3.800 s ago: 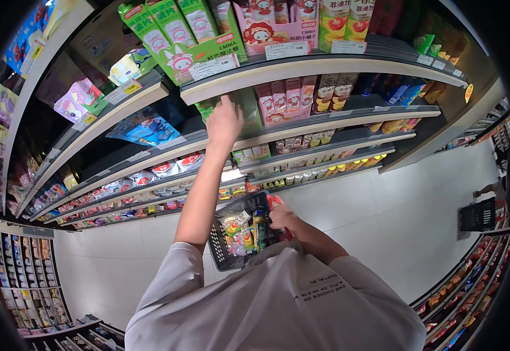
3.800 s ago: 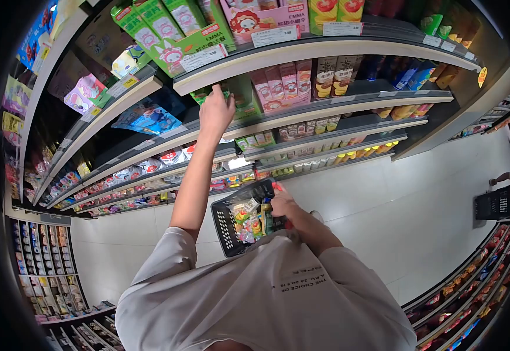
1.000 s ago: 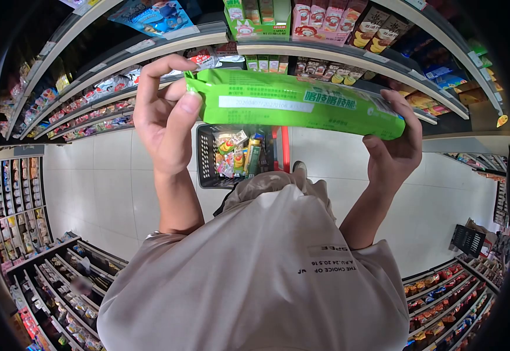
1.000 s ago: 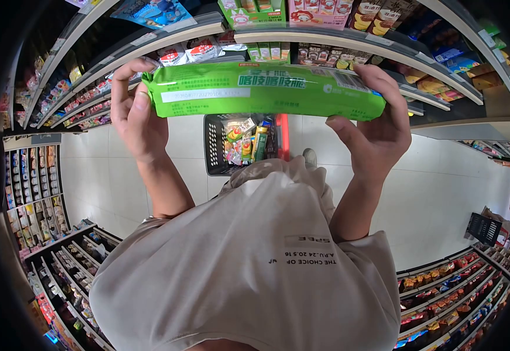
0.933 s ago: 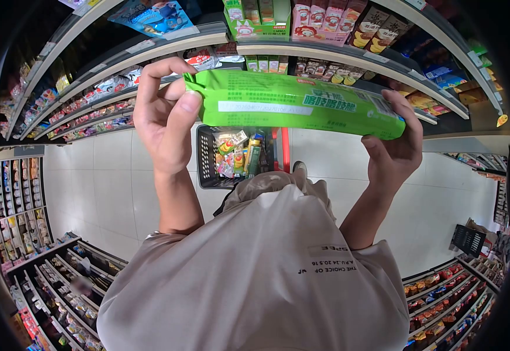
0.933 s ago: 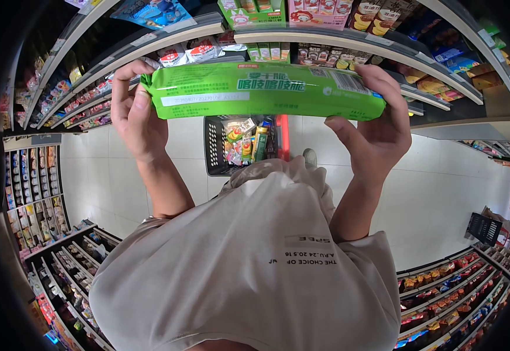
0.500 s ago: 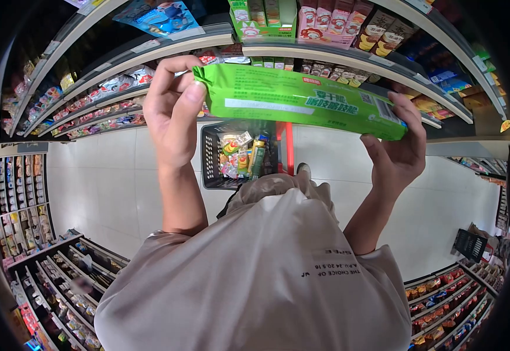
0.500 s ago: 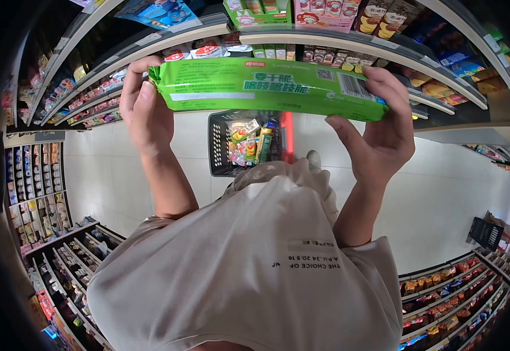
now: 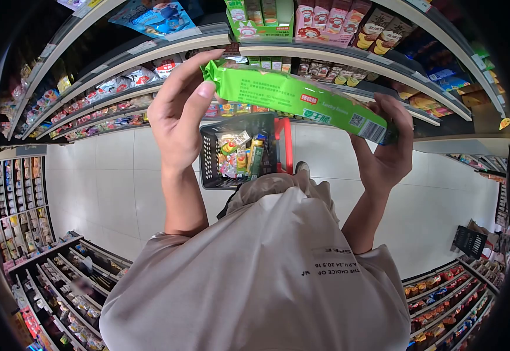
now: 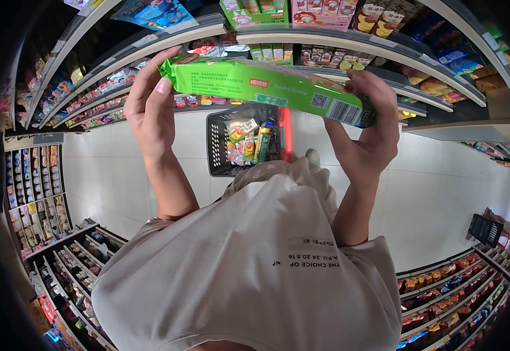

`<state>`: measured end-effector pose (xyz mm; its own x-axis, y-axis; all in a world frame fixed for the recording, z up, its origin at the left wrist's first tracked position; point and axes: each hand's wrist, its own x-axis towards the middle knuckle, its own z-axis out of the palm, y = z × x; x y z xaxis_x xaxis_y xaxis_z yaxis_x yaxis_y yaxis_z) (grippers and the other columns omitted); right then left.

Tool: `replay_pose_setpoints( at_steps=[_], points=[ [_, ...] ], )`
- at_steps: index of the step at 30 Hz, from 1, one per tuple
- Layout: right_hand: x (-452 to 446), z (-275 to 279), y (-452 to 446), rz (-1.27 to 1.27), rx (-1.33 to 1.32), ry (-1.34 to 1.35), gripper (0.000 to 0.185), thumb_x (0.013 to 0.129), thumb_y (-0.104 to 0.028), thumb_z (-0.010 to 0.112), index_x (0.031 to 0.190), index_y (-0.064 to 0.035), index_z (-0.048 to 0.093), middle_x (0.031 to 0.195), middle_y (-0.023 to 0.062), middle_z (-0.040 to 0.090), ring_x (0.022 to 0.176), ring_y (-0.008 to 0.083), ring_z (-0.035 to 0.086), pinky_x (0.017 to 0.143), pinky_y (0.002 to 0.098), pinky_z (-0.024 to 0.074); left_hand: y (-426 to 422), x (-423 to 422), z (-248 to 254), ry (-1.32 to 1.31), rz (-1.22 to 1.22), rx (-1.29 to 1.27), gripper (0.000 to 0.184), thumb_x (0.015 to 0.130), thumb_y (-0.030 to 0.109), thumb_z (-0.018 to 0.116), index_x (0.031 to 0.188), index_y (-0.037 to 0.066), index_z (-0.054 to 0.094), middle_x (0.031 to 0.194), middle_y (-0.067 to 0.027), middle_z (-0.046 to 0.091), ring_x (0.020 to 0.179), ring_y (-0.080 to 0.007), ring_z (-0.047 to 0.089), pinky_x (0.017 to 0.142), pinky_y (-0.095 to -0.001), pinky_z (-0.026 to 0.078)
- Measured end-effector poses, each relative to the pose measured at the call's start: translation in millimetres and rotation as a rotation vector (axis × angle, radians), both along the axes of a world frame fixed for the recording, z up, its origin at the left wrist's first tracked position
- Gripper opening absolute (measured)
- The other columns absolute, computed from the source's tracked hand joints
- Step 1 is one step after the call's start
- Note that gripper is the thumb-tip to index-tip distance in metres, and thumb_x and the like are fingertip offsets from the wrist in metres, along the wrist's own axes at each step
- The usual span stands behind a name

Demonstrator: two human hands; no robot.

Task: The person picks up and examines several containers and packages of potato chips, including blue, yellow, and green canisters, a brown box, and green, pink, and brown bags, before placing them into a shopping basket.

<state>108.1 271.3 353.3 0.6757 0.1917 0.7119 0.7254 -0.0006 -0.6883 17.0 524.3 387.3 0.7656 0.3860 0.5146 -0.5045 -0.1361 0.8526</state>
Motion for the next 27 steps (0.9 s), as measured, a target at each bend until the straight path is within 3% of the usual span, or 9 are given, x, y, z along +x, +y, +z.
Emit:
replay_pose_setpoints(
  at_steps=[6, 14, 24, 27],
  points=[
    [0.6, -0.7, -0.6, -0.011, -0.022, -0.014, 0.054, 0.062, 0.012, 0.07, 0.112, 0.0026, 0.054, 0.116, 0.0174, 0.056, 0.102, 0.0234, 0.057, 0.085, 0.0322, 0.0501, 1.7, -0.8, 1.5, -0.003, -0.005, -0.001, 0.031, 0.086, -0.001, 0.055, 0.116, -0.008, 0.056, 0.108, -0.0128, 0.062, 0.095, -0.0147, 0.058, 0.086, -0.0278, 0.045],
    [2.8, -2.7, -3.3, 0.011, -0.069, -0.019, 0.056, 0.065, 0.011, 0.074, 0.117, 0.0022, 0.052, 0.122, 0.0168, 0.052, 0.112, 0.0238, 0.053, 0.094, 0.0347, 0.0483, 9.5, -2.6, -3.5, 0.026, -0.017, -0.049, 0.03, 0.083, -0.002, 0.054, 0.113, -0.008, 0.055, 0.108, -0.0155, 0.062, 0.099, -0.0177, 0.059, 0.088, -0.0288, 0.045],
    [7.7, -11.8, -1.2, 0.015, 0.004, -0.011, 0.066, 0.059, 0.012, 0.075, 0.12, 0.0022, 0.05, 0.121, 0.0159, 0.052, 0.112, 0.0254, 0.054, 0.098, 0.0372, 0.0459, 18.8, -3.4, -8.5, 0.027, -0.137, -0.203, 0.026, 0.081, -0.004, 0.051, 0.106, -0.009, 0.057, 0.115, -0.0225, 0.059, 0.104, -0.0218, 0.058, 0.09, -0.0311, 0.045],
    [7.4, -13.5, -2.6, 0.032, 0.03, 0.017, 0.066, 0.06, 0.014, 0.074, 0.12, 0.0023, 0.05, 0.121, 0.0161, 0.053, 0.112, 0.0256, 0.054, 0.098, 0.0372, 0.046, 18.0, -2.3, -9.1, -0.039, -0.151, -0.099, 0.024, 0.081, -0.007, 0.049, 0.104, -0.01, 0.057, 0.116, -0.0239, 0.058, 0.104, -0.0222, 0.058, 0.089, -0.0331, 0.046]
  ],
)
